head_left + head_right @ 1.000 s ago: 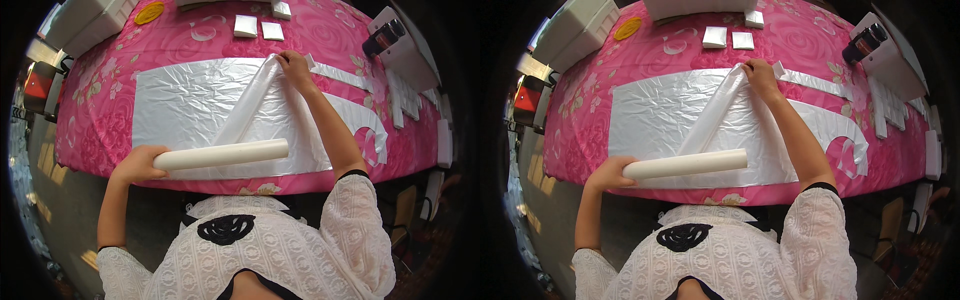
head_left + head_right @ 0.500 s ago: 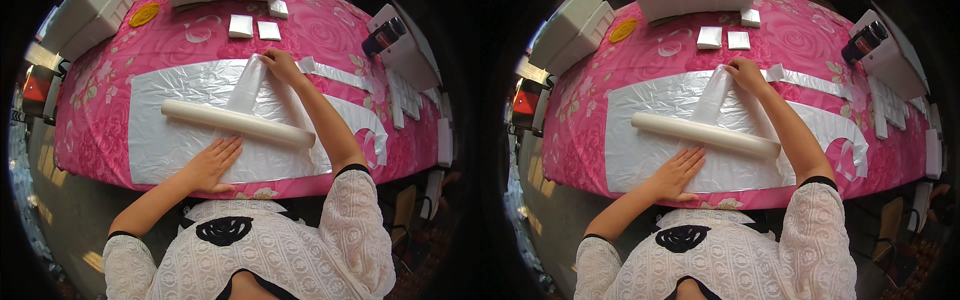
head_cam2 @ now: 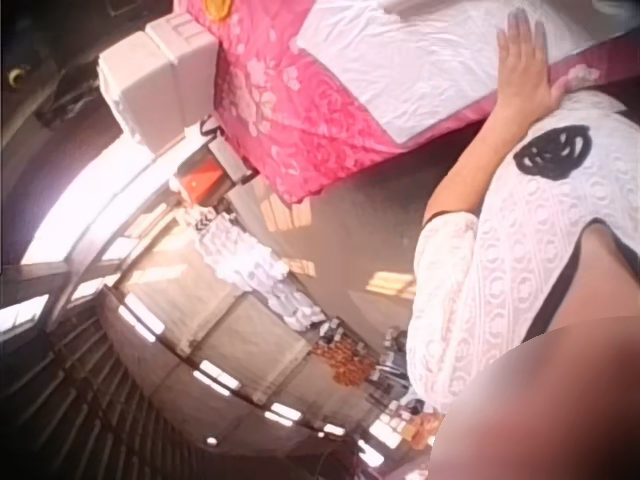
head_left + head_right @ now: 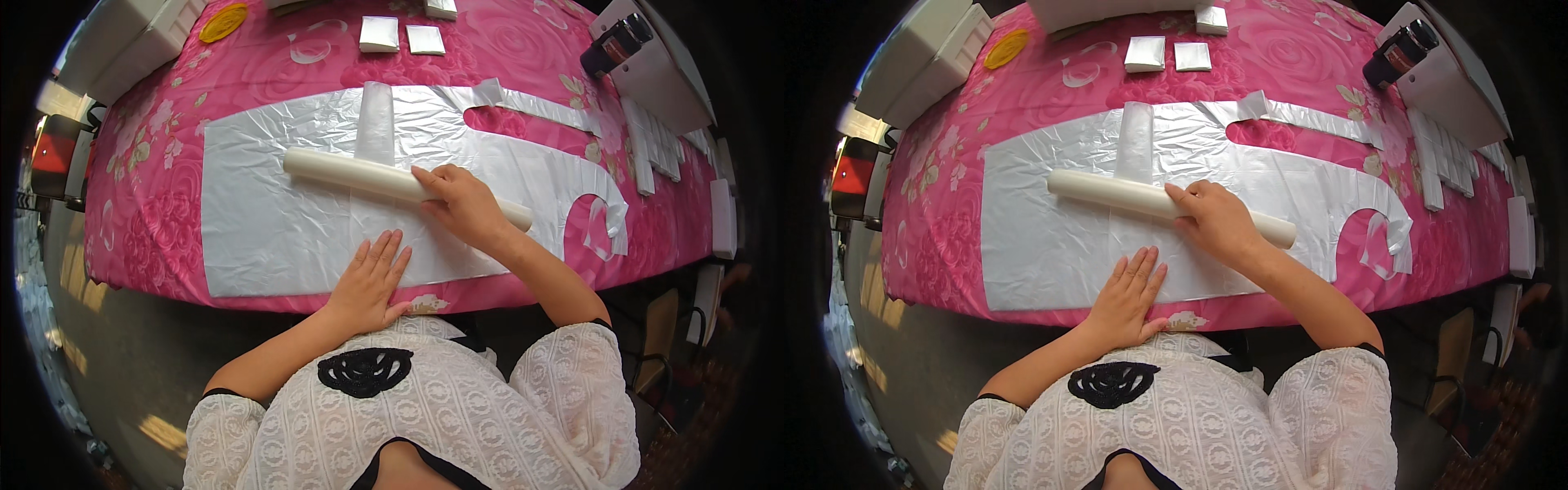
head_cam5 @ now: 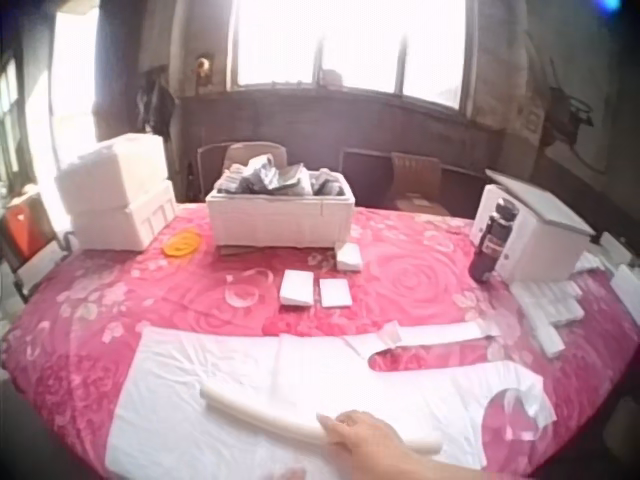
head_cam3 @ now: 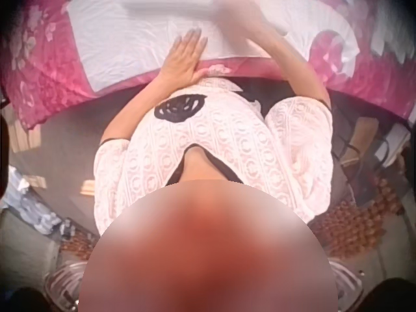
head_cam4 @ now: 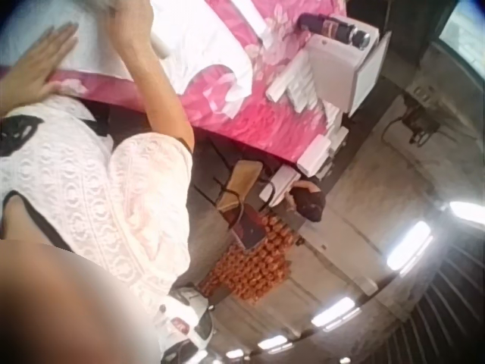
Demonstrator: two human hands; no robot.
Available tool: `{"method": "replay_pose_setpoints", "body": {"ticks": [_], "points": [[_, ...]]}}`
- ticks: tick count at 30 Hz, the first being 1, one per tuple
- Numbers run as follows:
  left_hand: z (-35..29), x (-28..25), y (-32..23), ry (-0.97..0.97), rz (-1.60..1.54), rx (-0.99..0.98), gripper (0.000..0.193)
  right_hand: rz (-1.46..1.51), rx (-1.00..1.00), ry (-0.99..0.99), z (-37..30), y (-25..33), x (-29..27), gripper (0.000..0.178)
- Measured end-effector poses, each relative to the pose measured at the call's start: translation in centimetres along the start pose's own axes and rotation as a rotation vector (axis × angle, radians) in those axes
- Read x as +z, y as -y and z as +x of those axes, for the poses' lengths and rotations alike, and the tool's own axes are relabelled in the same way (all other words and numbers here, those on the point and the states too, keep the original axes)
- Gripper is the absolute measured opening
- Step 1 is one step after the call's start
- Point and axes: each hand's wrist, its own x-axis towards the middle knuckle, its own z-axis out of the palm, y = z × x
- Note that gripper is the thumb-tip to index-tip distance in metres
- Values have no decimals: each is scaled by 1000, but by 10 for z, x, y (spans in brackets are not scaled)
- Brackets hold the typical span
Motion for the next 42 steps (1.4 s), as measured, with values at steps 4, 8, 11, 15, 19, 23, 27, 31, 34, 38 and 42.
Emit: {"method": "replay_pose_setpoints", "body": {"ticks": [4,8,11,15,19,23,27,31,34,38,42], "points": [[-1,-8,5,13,-138,66,79,-179,271,-274,-5,-69,-35,44],[3,-26,33,14,-257,161,81,-157,390,-339,-24,-91,-57,45],[1,-25,40,63,-138,165,84,-48,157,-263,-31,-50,-46,45],[-4,-10,20,55,-31,102,84,-200,-187,-88,-16,8,-5,55],[-4,0,1,23,-55,32,83,-174,-391,-47,12,16,28,49],[-7,3,0,-22,-42,41,80,-167,-315,-110,63,7,29,45],[-8,-2,6,-12,-81,113,78,-235,-283,-212,129,-26,28,44],[-13,-14,25,35,-220,262,71,-313,-220,-212,155,-41,13,44],[-22,-16,35,-23,-317,296,56,-259,-323,-272,140,-36,13,43],[-29,-9,40,-175,-243,369,35,-66,-382,97,74,-4,14,40],[-27,-13,38,-228,-216,367,31,-6,-472,258,17,11,24,51]]}}
